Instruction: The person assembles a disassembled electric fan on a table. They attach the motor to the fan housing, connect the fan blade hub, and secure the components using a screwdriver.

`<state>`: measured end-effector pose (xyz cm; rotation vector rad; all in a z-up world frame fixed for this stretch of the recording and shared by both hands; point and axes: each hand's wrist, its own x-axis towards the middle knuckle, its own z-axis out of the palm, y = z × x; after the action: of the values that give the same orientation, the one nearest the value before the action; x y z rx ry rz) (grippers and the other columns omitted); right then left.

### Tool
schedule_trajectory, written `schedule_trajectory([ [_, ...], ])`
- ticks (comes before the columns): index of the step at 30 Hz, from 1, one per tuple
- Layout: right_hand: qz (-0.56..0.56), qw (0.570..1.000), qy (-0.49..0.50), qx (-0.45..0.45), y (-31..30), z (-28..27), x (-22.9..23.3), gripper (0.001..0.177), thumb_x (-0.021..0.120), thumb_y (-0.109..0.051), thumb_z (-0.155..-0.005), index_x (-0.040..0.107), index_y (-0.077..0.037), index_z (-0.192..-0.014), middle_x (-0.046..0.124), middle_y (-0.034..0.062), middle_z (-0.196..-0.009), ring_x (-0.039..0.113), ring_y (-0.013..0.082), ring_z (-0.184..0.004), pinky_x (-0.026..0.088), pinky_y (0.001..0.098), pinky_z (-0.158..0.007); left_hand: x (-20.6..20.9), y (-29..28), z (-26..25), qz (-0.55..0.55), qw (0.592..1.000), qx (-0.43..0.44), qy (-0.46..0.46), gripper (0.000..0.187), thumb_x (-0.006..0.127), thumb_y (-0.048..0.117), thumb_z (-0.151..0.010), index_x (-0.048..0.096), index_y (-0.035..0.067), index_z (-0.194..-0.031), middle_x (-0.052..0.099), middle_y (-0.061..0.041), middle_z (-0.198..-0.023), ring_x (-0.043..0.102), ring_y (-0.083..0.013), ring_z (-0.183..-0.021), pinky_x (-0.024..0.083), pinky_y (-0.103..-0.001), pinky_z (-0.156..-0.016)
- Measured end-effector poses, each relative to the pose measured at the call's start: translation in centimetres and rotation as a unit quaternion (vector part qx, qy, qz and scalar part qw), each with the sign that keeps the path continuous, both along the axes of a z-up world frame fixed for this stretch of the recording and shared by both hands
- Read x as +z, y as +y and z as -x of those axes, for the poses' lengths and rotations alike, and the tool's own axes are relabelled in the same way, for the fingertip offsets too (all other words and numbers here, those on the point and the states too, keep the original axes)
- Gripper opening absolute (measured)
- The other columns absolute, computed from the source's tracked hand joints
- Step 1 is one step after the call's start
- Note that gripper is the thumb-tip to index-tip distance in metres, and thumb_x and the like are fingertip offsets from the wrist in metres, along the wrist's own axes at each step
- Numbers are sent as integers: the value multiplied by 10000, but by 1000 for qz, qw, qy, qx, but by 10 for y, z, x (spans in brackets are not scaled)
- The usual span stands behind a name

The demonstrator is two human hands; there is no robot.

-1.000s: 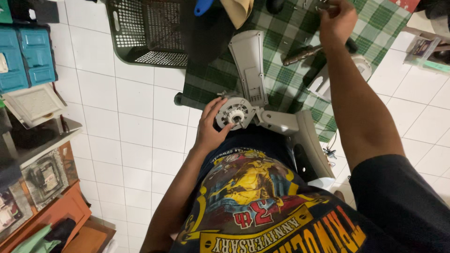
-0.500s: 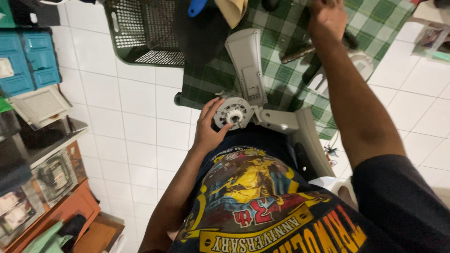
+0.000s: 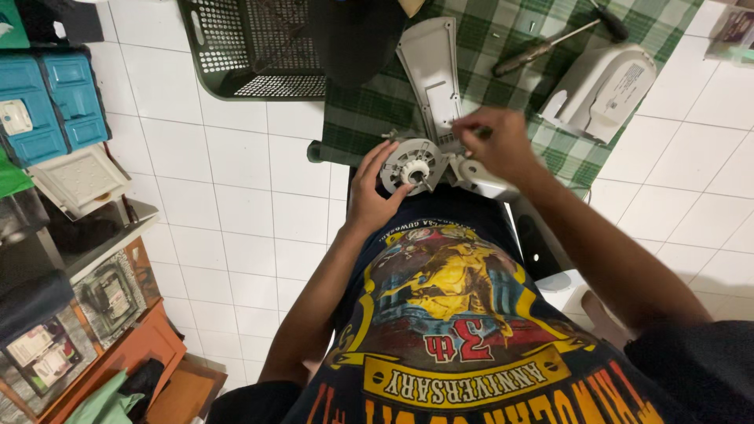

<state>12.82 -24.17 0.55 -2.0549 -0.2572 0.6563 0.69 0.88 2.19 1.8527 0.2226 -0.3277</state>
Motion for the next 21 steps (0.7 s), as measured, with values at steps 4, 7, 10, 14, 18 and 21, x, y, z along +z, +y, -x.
schedule_trajectory([
  [4, 20, 999, 36, 18, 21, 30, 18, 126, 773, -123, -939, 792, -49, -1040, 784, 120, -964, 741, 156, -722, 611, 282, -650, -2, 2, 2, 13, 1000, -3, -19, 784, 880, 82, -789, 536, 151, -1491, 488, -155, -1540, 583, -307, -1373, 586, -384, -1064],
  [7, -2, 999, 36, 12, 33, 42, 29, 144, 809, -129, -898, 793, -40, -1009, 780, 105, -936, 708, 156, -728, 568, 301, -651, -4, 5, 4, -3, 999, -7, -51, 793, 902, 80, -780, 555, 157, -1488, 504, -152, -1529, 585, -315, -1373, 576, -394, -1065],
  [10, -12, 999, 15, 37, 43, 42, 32, 137, 803, -97, -890, 791, -39, -1014, 773, 105, -937, 697, 171, -739, 558, 312, -668, -4, 7, 6, 8, 999, 1, -51, 793, 891, 68, -764, 562, 161, -1479, 509, -155, -1525, 592, -320, -1368, 590, -385, -1040],
  [14, -24, 996, -43, 73, 53, 39, 31, 150, 794, -46, -869, 798, -44, -1019, 767, 124, -940, 709, 217, -775, 560, 325, -705, -8, 8, 5, 12, 998, 13, -67, 789, 883, 41, -746, 578, 150, -1465, 533, -167, -1514, 600, -324, -1358, 591, -378, -1033],
  [18, 8, 995, -18, 93, 59, 35, 33, 165, 797, -55, -854, 795, -50, -1018, 750, 126, -918, 710, 224, -729, 570, 321, -677, -14, 11, 5, 31, 997, 38, -63, 753, 869, 51, -740, 567, 70, -1429, 573, -161, -1473, 598, -314, -1345, 576, -403, -1021],
  [21, 23, 994, -30, 103, 59, 33, 37, 148, 782, -53, -868, 797, -54, -1015, 745, 126, -939, 710, 224, -732, 584, 325, -674, -26, 10, 10, 73, 995, 68, -28, 534, 816, 84, -815, 614, 32, -1306, 572, -147, -1500, 622, -296, -1331, 631, -385, -926],
])
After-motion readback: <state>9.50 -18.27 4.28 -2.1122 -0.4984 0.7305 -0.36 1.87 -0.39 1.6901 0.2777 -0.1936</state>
